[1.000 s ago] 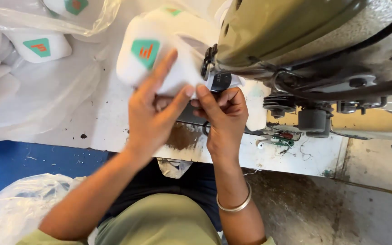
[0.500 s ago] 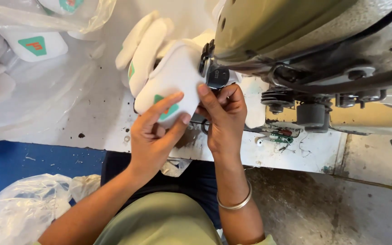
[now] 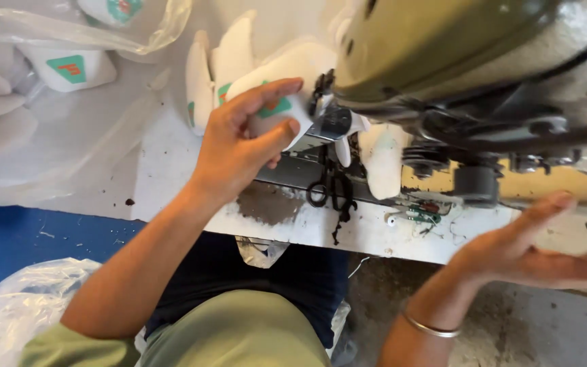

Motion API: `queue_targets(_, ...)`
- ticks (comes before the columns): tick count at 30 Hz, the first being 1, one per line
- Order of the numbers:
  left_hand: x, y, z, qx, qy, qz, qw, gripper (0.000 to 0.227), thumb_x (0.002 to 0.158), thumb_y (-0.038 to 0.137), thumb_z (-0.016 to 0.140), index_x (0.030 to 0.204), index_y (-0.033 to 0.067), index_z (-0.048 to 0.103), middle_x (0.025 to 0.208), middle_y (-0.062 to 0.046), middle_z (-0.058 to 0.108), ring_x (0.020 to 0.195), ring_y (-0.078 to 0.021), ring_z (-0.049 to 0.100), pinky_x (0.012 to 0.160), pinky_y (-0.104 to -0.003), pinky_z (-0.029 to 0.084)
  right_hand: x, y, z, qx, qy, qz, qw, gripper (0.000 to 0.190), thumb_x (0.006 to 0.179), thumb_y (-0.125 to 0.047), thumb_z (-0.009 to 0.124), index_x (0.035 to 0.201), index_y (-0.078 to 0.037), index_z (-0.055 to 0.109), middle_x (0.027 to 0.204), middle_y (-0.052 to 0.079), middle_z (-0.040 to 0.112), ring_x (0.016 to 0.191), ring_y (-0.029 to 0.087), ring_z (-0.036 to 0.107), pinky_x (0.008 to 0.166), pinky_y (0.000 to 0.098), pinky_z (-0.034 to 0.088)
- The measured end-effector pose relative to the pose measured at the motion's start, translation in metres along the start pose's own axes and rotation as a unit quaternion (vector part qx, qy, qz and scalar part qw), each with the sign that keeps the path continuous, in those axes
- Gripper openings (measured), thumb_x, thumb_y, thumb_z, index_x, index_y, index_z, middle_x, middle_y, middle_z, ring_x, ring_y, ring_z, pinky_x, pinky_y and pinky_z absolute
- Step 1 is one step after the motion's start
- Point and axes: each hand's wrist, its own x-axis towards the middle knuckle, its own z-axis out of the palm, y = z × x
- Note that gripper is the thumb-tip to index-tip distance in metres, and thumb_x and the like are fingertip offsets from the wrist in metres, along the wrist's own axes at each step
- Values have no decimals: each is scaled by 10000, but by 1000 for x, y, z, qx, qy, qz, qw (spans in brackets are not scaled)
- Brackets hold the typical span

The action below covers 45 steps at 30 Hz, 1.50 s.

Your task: Sewing shoe tongue components using an industrial sewing machine.

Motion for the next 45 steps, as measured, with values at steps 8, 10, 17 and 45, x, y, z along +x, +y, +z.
queue_targets(8, -7, -33, -57, 199, 198, 71, 957, 261, 1133, 185, 641, 1373, 88, 669, 938, -60, 585, 679, -70, 496, 585, -213, 397, -24, 22, -5, -121, -62, -77, 988, 399, 1121, -150, 648, 1326, 49, 369, 1287, 186, 448, 1225, 321, 499, 1082, 469, 462)
queue_targets(10, 8, -81, -132, 327, 297, 128, 888, 391, 1083, 130, 646, 1443, 60, 511, 1176, -95, 512, 1006, -151, 484, 874, -279, 422, -3, 11, -2, -59, -33, -57, 996, 405, 1117, -169, 637, 1332, 63, 384, 1272, 195, 481, 1189, 311, 521, 1053, 452, 487)
queue_targets(17, 4, -83, -225, 567, 396, 129, 711, 984, 848, 215, 990, 1494, 72, 263, 1390, -166, 468, 1235, -348, 421, 1047, -550, 251, -40, -101, 5, 270, -165, 176, 932, 240, 1096, -197, 730, 1128, -76, 525, 1036, 39, 548, 812, 86, 475, 692, 188, 427)
queue_targets(45, -115, -16, 16, 195, -124, 89, 969, 619, 859, 39, 811, 1434, 151, 614, 1304, -91, 704, 1170, -202, 686, 985, -344, 557, -29, -183, -18, 421, -502, 517, 552, 335, 992, -196, 678, 1253, 11, 718, 1064, 43, 761, 952, 85, 665, 850, 225, 542)
